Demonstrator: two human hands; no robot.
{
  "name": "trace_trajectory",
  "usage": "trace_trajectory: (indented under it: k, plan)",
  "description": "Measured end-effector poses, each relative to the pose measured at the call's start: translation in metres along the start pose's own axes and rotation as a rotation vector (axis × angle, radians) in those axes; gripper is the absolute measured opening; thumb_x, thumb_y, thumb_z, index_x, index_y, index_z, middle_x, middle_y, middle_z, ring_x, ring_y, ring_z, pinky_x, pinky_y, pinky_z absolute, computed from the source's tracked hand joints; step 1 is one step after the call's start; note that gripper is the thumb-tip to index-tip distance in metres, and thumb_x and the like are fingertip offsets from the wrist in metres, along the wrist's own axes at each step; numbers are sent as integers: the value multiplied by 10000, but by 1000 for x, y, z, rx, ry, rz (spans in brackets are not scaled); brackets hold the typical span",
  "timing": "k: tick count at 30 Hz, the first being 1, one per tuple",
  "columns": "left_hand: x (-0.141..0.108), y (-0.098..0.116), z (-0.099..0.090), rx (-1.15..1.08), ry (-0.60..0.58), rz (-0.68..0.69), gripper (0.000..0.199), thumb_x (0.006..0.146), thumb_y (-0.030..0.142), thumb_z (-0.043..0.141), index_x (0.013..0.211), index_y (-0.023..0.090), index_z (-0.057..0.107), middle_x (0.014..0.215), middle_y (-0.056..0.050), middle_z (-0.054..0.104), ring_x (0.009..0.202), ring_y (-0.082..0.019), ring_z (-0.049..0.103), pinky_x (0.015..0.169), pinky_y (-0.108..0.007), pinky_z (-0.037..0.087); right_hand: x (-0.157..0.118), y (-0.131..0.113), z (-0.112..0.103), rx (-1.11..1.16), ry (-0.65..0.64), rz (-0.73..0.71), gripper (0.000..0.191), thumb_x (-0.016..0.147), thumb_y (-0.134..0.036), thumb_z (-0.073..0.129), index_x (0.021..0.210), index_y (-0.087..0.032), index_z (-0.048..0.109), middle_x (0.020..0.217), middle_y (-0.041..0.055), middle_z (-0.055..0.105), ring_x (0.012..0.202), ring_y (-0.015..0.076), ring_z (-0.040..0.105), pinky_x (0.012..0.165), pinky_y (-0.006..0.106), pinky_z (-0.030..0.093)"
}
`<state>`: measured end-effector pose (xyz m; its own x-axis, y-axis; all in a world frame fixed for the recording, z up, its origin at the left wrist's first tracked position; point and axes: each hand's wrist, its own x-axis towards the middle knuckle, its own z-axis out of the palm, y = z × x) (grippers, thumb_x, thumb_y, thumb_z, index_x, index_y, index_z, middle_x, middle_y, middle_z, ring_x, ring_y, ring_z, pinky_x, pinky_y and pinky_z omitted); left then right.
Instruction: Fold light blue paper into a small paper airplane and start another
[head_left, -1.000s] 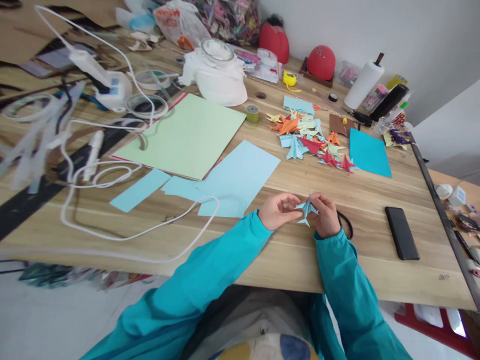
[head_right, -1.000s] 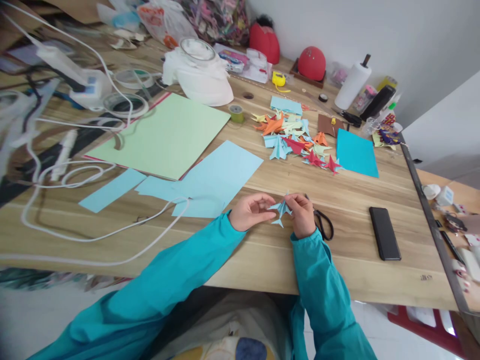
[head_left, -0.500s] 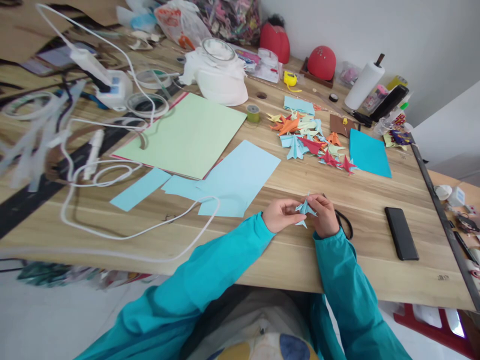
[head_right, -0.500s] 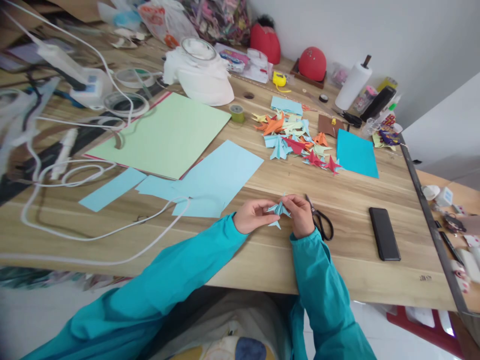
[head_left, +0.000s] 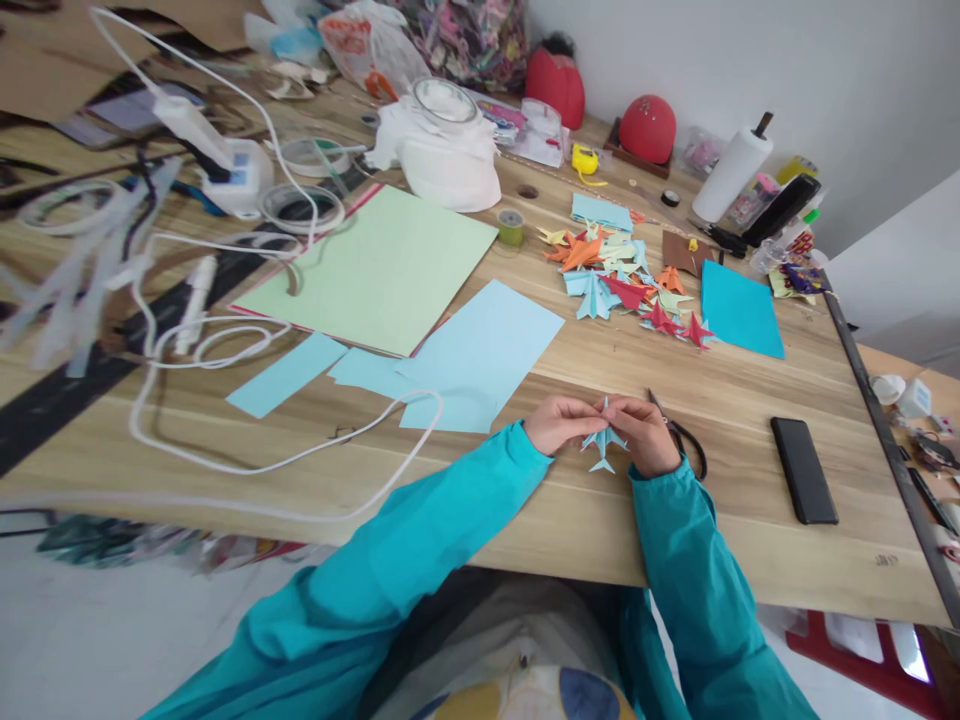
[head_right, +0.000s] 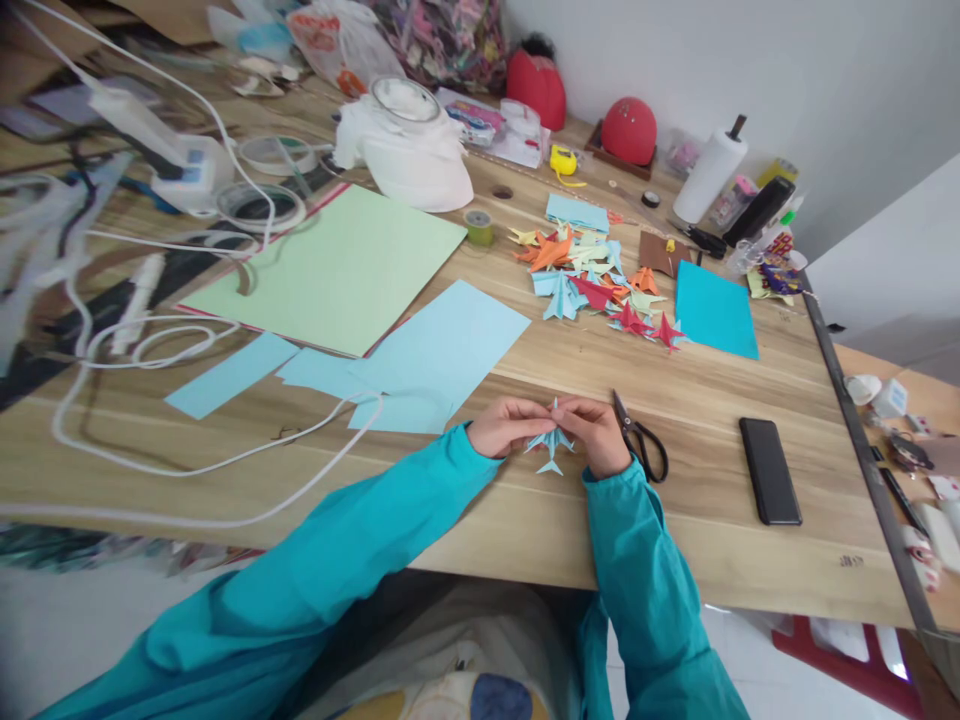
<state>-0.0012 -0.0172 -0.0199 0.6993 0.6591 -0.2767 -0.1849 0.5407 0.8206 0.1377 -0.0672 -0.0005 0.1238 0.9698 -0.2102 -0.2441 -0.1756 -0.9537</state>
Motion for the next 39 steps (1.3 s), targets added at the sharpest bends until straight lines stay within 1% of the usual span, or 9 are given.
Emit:
trace_trajectory:
  k: [3,6,10,14,22,29,34,36,39]
  plan:
    - [-1,2,2,16,32,13,295,490,337,819,618,113,676,495,-15,627,404,-77,521,404,-190,394,0,1,-2,8,-16,8,228,681,-423,689,687,-196,703,663,14,640,524,103,512,497,238,400]
    - [0,6,3,-21,111,28,308,479,341,821,629,118,671,503,-9,632,409,-84,534,402,-193,426,1,1,-2,46,64,-24,293,728,-478,622,738,-195,693,712,33,647,655,142,574,560,248,443]
    - [5,10,0,-221,260,35,308,458,314,827,611,114,649,556,-13,649,491,-107,587,474,-219,506,0,1,0,13,241,-157,227,737,-422,625,734,-200,670,779,31,642,743,149,580,590,241,446]
    - [9,12,-5,-335,347,61,267,472,254,815,578,110,616,563,-7,646,530,-97,593,527,-218,528,-2,4,5,-147,268,-365,112,723,-320,665,713,-210,645,811,26,614,787,152,563,642,258,454]
    - [7,7,-1,-316,277,74,309,474,262,817,543,115,554,591,-21,665,566,-120,629,566,-239,530,-3,10,11,-526,239,-513,54,730,-288,659,730,-234,662,857,45,596,849,178,559,657,285,462]
    - [7,7,-3,-331,229,60,286,489,254,820,568,105,588,594,-22,658,609,-130,639,652,-272,540,-2,8,10,-600,277,-553,30,740,-265,656,737,-254,684,835,43,621,822,183,567,678,301,453]
    - [7,4,-3,-270,181,85,323,506,276,816,639,100,581,635,-25,649,673,-153,648,673,-290,534,-1,8,7,-654,237,-557,61,776,-254,615,745,-255,668,793,31,603,796,183,559,752,338,449]
    - [6,3,-2,-199,204,158,372,517,301,813,730,120,567,689,-11,641,674,-147,636,652,-294,531,0,10,4,-718,259,-596,76,785,-250,598,760,-250,670,865,48,585,856,195,554,812,365,438]
    - [4,3,-2,17,261,374,383,584,305,781,849,162,545,780,-4,615,696,-127,611,656,-273,518,0,11,0,-869,341,-662,102,797,-253,583,784,-236,683,990,78,544,961,223,528,861,403,412]
